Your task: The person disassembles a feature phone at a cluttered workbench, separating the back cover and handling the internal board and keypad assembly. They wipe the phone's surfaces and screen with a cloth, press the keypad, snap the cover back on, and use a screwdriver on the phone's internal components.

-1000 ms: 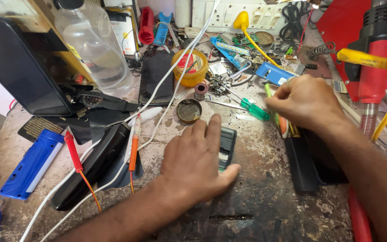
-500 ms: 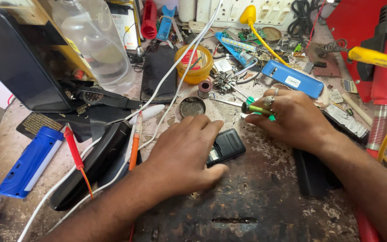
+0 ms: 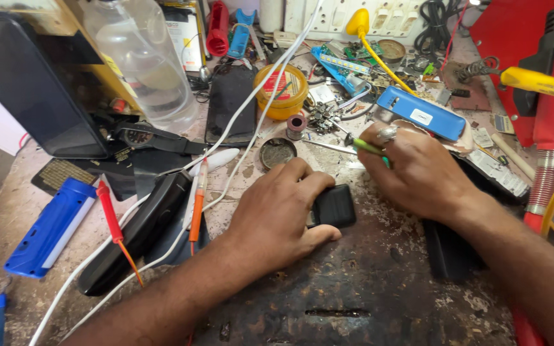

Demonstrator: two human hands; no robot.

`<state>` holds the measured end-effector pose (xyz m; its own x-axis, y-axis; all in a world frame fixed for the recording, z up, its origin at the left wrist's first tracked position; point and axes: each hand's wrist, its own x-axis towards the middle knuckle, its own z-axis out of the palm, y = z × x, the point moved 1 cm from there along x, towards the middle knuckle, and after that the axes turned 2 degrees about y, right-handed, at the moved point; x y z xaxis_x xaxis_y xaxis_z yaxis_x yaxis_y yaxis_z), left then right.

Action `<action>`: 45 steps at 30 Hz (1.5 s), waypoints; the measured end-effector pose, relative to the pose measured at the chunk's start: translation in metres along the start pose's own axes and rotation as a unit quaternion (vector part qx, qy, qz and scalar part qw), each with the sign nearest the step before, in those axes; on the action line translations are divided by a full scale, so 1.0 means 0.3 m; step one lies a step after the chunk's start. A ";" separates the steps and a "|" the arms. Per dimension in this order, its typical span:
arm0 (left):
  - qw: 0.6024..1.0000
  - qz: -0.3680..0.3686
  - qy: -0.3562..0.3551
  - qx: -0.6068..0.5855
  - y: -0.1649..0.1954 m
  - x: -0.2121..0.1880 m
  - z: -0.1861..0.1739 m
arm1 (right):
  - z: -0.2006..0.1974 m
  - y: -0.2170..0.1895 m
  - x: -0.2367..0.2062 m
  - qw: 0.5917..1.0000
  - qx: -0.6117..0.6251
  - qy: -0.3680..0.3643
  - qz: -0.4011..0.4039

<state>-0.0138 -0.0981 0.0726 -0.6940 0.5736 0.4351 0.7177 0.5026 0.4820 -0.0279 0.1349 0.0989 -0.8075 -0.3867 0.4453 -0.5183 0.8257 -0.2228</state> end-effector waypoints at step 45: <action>0.990 0.003 -0.048 -0.136 -0.086 0.004 -0.015 | 0.013 -0.104 -0.006 0.924 0.136 -0.181 0.309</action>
<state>-0.0334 -0.1132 0.0643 -0.6715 0.6414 0.3710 0.6707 0.3133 0.6723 -0.0113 0.1082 0.1016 -0.9885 -0.0290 -0.1487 0.0614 0.8205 -0.5684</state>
